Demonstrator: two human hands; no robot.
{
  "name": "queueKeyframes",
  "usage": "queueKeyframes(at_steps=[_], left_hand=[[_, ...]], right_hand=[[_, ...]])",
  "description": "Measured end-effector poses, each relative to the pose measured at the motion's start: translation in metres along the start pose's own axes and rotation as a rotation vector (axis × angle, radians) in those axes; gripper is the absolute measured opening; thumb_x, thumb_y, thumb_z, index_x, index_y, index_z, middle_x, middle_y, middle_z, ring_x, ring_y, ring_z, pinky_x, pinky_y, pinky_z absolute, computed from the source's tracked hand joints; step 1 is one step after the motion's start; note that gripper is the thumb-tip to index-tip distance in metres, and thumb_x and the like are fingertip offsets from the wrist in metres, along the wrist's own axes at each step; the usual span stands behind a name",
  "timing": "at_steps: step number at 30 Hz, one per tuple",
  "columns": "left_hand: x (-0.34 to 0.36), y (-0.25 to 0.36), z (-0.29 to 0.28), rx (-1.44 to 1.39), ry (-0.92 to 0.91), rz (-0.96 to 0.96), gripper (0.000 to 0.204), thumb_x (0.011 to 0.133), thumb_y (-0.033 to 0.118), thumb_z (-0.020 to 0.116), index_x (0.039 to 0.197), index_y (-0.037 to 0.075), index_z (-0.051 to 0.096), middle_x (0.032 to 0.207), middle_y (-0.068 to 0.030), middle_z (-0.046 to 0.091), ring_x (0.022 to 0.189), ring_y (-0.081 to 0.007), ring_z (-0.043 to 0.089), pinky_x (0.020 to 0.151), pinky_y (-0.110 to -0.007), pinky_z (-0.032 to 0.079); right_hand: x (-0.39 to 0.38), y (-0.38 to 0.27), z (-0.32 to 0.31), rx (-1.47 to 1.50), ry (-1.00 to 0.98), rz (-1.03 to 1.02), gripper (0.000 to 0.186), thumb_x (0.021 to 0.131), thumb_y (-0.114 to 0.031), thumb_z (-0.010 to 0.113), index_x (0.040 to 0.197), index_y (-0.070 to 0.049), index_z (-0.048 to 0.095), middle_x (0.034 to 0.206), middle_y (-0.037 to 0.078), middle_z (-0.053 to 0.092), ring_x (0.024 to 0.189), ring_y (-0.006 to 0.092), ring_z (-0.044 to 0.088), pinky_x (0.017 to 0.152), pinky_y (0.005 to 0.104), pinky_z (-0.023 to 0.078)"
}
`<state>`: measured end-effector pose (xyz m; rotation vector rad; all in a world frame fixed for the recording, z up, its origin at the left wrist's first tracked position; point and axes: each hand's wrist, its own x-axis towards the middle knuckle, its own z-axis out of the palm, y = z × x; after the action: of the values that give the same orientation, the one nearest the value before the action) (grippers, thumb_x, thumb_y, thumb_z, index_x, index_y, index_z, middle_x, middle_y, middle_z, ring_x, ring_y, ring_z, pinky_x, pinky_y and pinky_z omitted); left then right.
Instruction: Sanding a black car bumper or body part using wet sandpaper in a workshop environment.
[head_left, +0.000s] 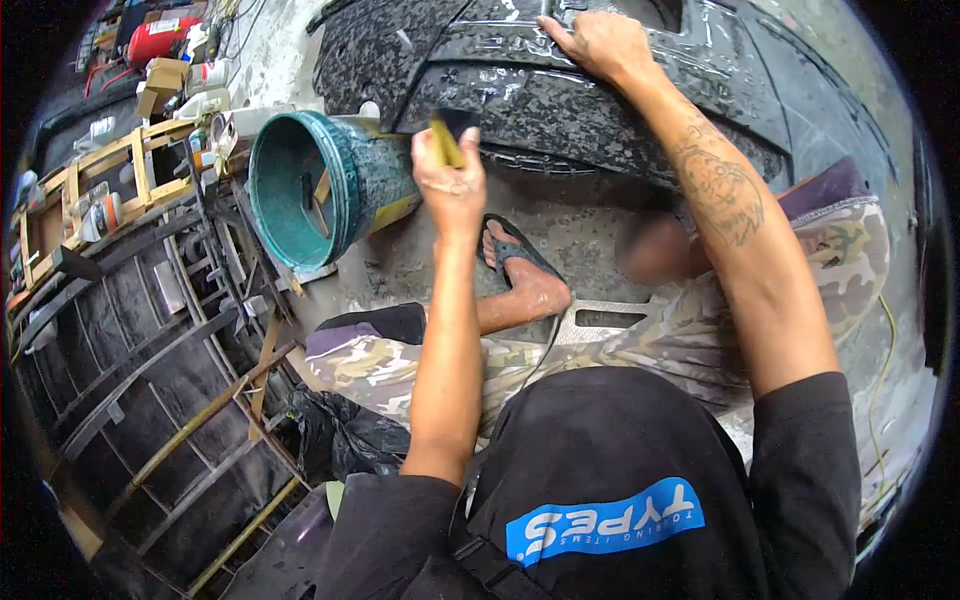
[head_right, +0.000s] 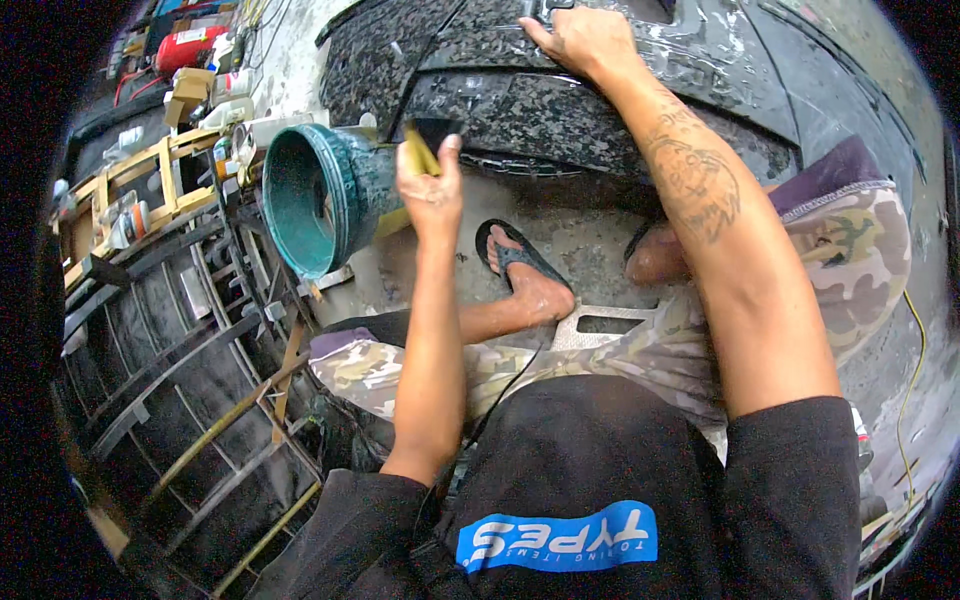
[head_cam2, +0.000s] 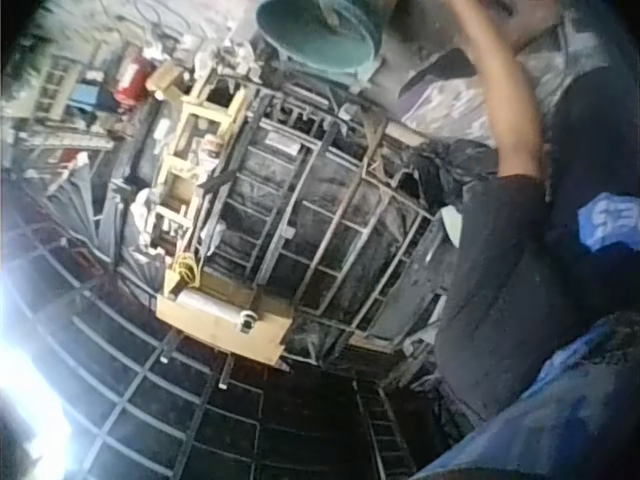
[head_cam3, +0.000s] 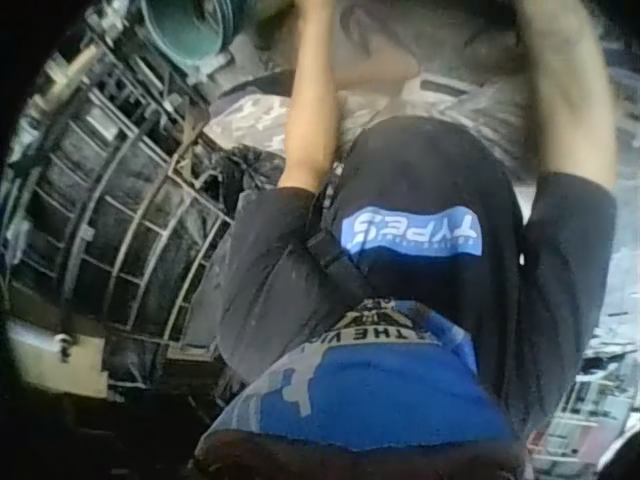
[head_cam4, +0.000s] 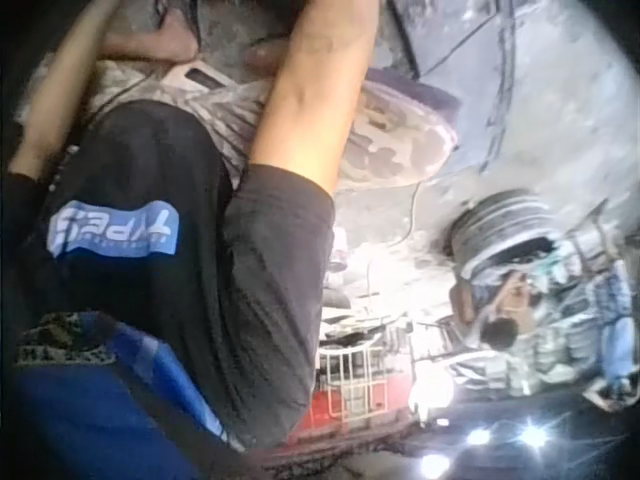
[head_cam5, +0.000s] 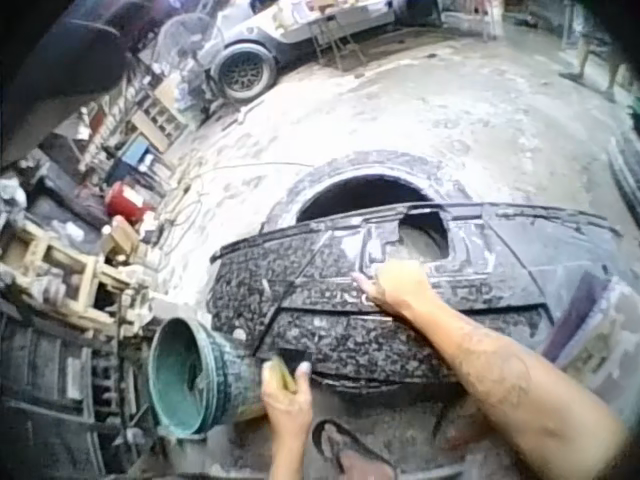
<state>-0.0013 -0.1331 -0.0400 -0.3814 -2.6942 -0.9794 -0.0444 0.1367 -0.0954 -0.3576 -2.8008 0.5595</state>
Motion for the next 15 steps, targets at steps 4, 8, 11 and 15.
queueKeyframes(at_steps=[4, 8, 11, 15], left_hand=[[0.013, 0.026, 0.049, 0.010, -0.063, 0.291, 0.028, 0.089, 0.020, 0.076, 0.096, -0.003, 0.062, 0.095, -0.0195, 0.062, 0.085, -0.0375, 0.059, 0.076, -0.044, 0.048], [0.018, 0.017, 0.039, 0.088, -0.133, 0.321, 0.012, 0.085, 0.004, 0.069, 0.096, 0.000, 0.066, 0.093, -0.0174, 0.055, 0.090, -0.0377, 0.053, 0.081, -0.046, 0.042], [0.005, 0.017, 0.025, 0.046, -0.195, 0.290, 0.014, 0.084, 0.004, 0.069, 0.097, 0.001, 0.066, 0.095, -0.0184, 0.053, 0.086, -0.0369, 0.051, 0.079, -0.048, 0.041], [0.033, 0.021, 0.037, 0.135, -0.197, 0.391, 0.016, 0.083, 0.002, 0.067, 0.098, 0.000, 0.064, 0.097, -0.0181, 0.052, 0.087, -0.0374, 0.049, 0.079, -0.048, 0.039]], right_hand=[[-0.006, 0.035, 0.030, 0.317, 0.711, -0.186, 0.066, 0.091, -0.059, 0.054, 0.064, -0.001, 0.071, 0.065, 0.022, 0.066, 0.060, 0.0387, 0.066, 0.058, 0.0488, 0.052], [-0.007, -0.011, -0.013, 0.051, 0.105, -0.017, 0.066, 0.092, -0.058, 0.055, 0.061, -0.002, 0.069, 0.060, 0.021, 0.064, 0.055, 0.0376, 0.064, 0.055, 0.0481, 0.051], [-0.017, -0.009, -0.014, -0.024, 0.184, -0.078, 0.063, 0.091, -0.056, 0.056, 0.060, -0.002, 0.069, 0.061, 0.022, 0.064, 0.055, 0.0380, 0.064, 0.058, 0.0492, 0.052], [-0.013, -0.022, -0.024, 0.090, 0.050, 0.018, 0.060, 0.092, -0.053, 0.056, 0.061, -0.003, 0.070, 0.061, 0.022, 0.064, 0.057, 0.0389, 0.065, 0.060, 0.0504, 0.051]])
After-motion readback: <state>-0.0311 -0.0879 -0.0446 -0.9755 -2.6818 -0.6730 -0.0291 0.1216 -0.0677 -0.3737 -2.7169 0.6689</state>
